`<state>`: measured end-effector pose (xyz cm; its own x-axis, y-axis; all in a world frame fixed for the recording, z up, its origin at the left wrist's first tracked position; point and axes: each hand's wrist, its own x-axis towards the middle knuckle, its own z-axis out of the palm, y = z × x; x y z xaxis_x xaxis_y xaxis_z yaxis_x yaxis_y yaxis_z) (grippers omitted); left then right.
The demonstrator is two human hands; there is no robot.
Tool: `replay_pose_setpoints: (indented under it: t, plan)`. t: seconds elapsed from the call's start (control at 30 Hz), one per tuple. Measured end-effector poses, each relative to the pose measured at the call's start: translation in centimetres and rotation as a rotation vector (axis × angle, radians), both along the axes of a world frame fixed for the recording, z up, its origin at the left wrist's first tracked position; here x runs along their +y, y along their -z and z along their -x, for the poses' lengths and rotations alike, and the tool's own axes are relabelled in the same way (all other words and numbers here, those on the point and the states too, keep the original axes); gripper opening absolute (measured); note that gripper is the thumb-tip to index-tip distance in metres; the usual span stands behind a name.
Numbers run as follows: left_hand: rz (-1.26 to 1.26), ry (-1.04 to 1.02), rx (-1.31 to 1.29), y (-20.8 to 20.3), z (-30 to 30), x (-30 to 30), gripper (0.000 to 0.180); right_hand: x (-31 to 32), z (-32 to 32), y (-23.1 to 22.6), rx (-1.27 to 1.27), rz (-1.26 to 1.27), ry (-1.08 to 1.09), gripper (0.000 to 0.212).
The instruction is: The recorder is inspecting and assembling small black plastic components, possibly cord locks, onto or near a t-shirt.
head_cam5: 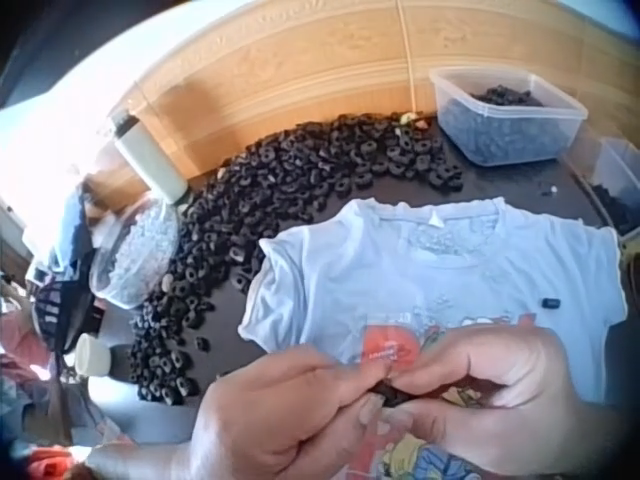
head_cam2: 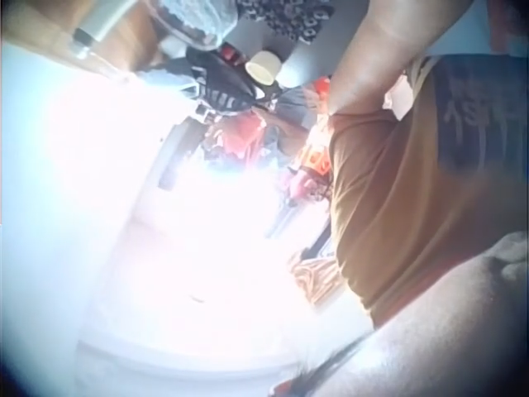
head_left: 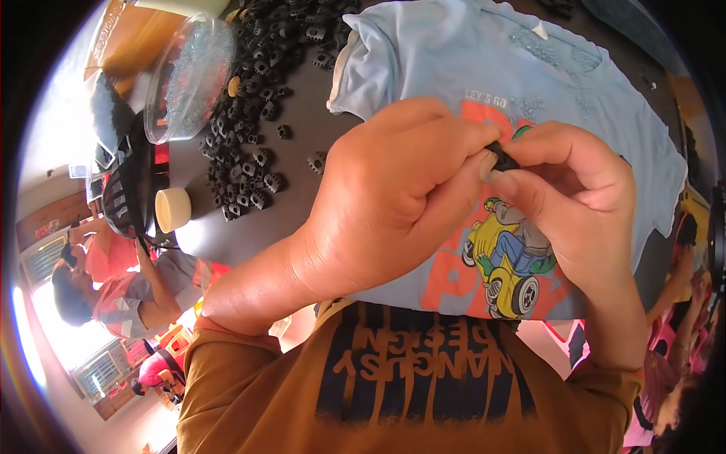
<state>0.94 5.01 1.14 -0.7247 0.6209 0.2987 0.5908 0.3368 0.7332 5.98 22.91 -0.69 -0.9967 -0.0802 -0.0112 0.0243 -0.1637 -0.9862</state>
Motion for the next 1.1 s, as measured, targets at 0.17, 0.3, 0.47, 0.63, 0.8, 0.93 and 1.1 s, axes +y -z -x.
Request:
replay_pose_setpoints:
  t: [0.17,0.3,0.47,0.63,0.8,0.93,1.1]
  plan:
    - [-0.048,-0.007,0.009,0.3,0.0,0.0,0.019,0.1,0.1,-0.3,-0.038,0.008,-0.012,0.016]
    - [-0.085,0.048,-0.080,-0.8,0.3,-0.3,0.019,0.1,0.0,-0.6,-0.003,0.043,-0.041,0.016]
    - [0.033,0.083,-0.177,-1.7,1.0,-0.5,0.019,0.3,-0.1,-0.3,0.025,0.094,-0.054,0.017]
    - [0.047,0.086,0.170,-0.8,0.8,0.2,0.019,0.1,-0.2,-0.4,0.022,0.118,-0.018,0.017]
    - [0.011,0.008,0.274,0.1,0.4,0.6,0.021,0.1,-0.2,-0.3,0.039,0.085,0.032,0.018]
    - [-0.032,0.021,0.388,0.3,0.3,0.4,0.030,0.1,-0.2,-0.8,-0.063,0.168,0.014,0.019]
    - [0.023,0.009,0.440,-0.1,0.0,0.8,0.046,0.6,0.0,-1.2,-0.294,0.456,-0.062,0.019]
